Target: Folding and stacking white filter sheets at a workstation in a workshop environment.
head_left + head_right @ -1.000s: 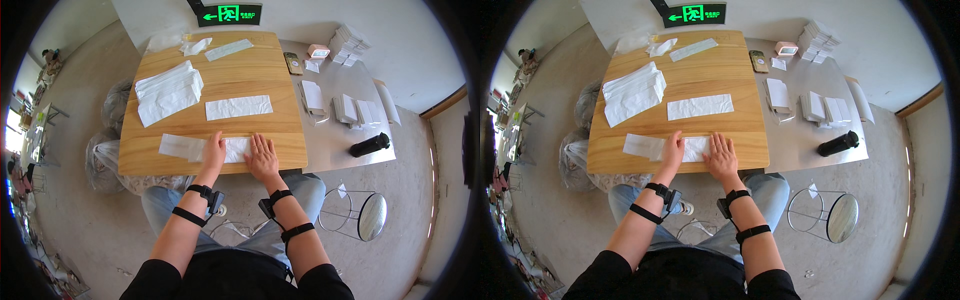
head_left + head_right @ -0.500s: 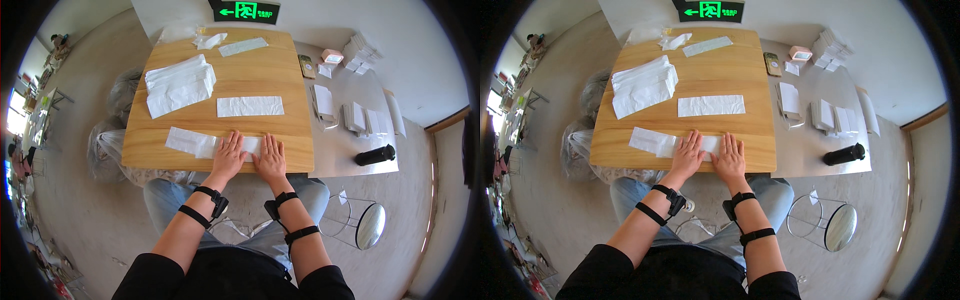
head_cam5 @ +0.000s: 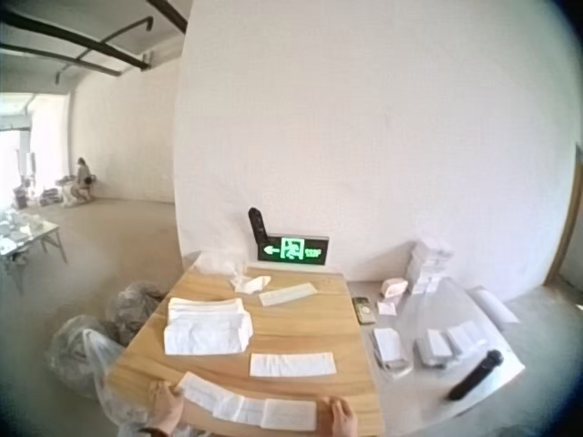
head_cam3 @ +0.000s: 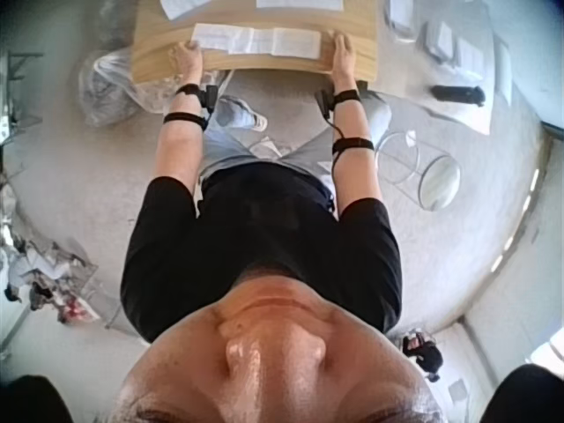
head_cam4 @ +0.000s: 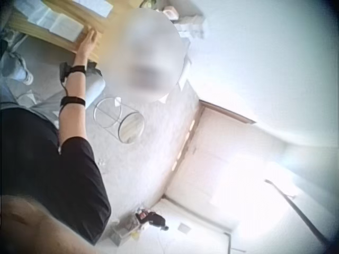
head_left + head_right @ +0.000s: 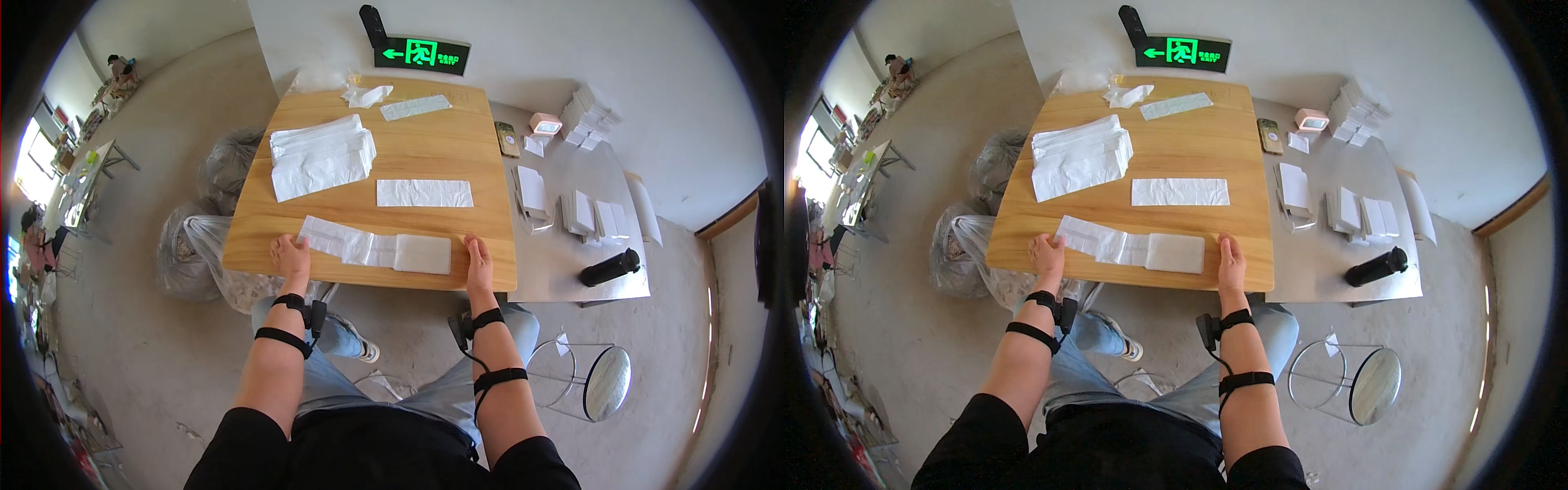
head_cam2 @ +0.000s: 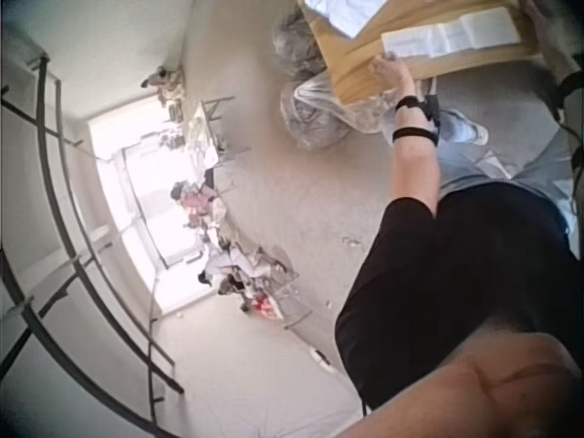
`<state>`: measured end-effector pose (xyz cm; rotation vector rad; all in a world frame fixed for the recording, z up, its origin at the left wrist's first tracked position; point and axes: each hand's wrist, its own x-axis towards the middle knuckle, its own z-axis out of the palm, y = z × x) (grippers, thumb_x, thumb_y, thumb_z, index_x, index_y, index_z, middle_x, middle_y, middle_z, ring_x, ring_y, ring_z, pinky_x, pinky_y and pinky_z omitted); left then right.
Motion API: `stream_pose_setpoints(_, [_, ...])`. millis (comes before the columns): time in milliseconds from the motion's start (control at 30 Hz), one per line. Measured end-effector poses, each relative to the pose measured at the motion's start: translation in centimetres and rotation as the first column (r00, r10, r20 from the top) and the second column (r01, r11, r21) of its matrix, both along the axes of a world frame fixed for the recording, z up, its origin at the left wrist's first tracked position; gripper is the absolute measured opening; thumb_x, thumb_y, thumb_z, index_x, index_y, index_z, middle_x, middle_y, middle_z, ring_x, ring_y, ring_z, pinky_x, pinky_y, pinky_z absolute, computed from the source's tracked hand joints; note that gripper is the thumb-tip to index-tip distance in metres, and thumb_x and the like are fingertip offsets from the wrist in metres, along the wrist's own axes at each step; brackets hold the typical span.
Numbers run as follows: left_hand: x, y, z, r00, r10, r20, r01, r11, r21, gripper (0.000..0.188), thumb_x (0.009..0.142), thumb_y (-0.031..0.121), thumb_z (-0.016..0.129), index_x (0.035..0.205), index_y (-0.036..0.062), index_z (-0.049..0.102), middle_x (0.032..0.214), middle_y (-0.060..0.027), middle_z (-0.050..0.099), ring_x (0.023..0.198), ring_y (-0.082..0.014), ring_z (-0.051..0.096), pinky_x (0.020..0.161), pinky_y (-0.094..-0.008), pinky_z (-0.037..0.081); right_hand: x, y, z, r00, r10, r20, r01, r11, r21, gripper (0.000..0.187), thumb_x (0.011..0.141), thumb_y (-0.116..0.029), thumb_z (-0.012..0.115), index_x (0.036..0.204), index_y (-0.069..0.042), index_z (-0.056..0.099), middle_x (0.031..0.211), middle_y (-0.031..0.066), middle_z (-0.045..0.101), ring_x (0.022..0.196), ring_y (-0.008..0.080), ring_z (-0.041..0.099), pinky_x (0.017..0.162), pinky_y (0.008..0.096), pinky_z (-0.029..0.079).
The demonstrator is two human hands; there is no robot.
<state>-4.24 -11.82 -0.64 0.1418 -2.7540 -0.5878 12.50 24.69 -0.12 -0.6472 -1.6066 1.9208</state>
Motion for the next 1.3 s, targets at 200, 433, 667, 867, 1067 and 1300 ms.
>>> stream_pose_setpoints(200, [-1.5, -2.8, -0.6, 0.996, -0.011, 0.084, 0.005, 0.998, 0.066, 0.023, 0.074, 0.027, 0.075, 0.081, 0.0075, 0.065, 0.094, -0.0089, 0.064, 0.095, -0.0272, 0.058, 0.086, -0.0409, 0.045, -0.7, -1.3, 0.7, 1.000, -0.020, 0.000, 0.020, 0.998, -0.051, 0.028, 0.096, -0.023, 0.054, 0.110, 0.000, 0.062, 0.104, 0.0051, 0.064, 0.100, 0.0131, 0.056, 0.090, 0.0250, 0.041])
stream_pose_setpoints(433, [3.6, 8.8, 6.3, 0.912, -0.346, -0.220, 0.409, 0.795, 0.448, 0.012, 0.083, 0.013, 0.065, 0.081, 0.0047, 0.056, 0.075, -0.0144, 0.064, 0.070, -0.0311, 0.064, 0.063, -0.0396, 0.048, -1.1, -5.0, 2.5, 0.967, 0.158, 0.202, -0.171, 0.984, 0.046, 0.027, 0.095, -0.025, 0.053, 0.100, 0.000, 0.061, 0.082, 0.0049, 0.062, 0.070, 0.0120, 0.059, 0.062, 0.0279, 0.048])
stream_pose_setpoints(667, [9.0, 15.1, 7.2, 0.564, -0.808, -0.169, 0.818, 0.520, 0.244, 0.014, 0.082, 0.009, 0.064, 0.092, 0.0041, 0.056, 0.091, -0.0183, 0.064, 0.086, -0.0382, 0.061, 0.071, -0.0449, 0.049, -4.4, -9.9, 6.1, 0.957, 0.126, 0.262, -0.156, 0.983, 0.096, 0.035, 0.088, -0.027, 0.063, 0.108, 0.001, 0.056, 0.090, 0.0171, 0.065, 0.083, 0.0269, 0.065, 0.070, 0.0366, 0.051])
stream_pose_setpoints(867, [10.1, 11.8, 5.1, 0.654, -0.685, -0.322, 0.737, 0.672, 0.066, 0.067, 0.071, 0.006, 0.071, 0.130, 0.0035, 0.040, 0.133, -0.0207, 0.045, 0.125, -0.0387, 0.040, 0.106, -0.0481, 0.031, -3.8, -7.4, 7.0, 0.917, -0.023, 0.399, -0.142, 0.915, 0.378, 0.031, 0.079, -0.012, 0.064, 0.104, 0.004, 0.055, 0.087, 0.0197, 0.066, 0.080, 0.0326, 0.066, 0.069, 0.0392, 0.051])
stream_pose_setpoints(1067, [8.1, 9.9, 3.0, 0.707, -0.665, -0.239, 0.702, 0.702, 0.120, 0.074, 0.073, 0.008, 0.070, 0.138, 0.0046, 0.033, 0.143, -0.0219, 0.036, 0.132, -0.0385, 0.034, 0.108, -0.0490, 0.027, 0.1, -2.0, 6.6, 0.999, 0.046, 0.011, -0.044, 0.983, -0.177, 0.033, 0.076, 0.000, 0.066, 0.108, 0.001, 0.056, 0.091, 0.0088, 0.064, 0.080, 0.0178, 0.062, 0.068, 0.0305, 0.050])
stream_pose_setpoints(1300, [8.0, 9.6, 1.2, 0.620, -0.776, -0.121, 0.784, 0.620, 0.038, 0.058, 0.082, 0.008, 0.059, 0.137, 0.0148, 0.043, 0.142, -0.0137, 0.041, 0.133, -0.0314, 0.037, 0.110, -0.0478, 0.028, 2.1, 0.8, 2.0, 0.969, -0.022, 0.247, 0.019, 1.000, 0.015, 0.036, 0.073, -0.006, 0.066, 0.107, 0.003, 0.057, 0.094, 0.0106, 0.065, 0.084, 0.0185, 0.061, 0.072, 0.0302, 0.047])
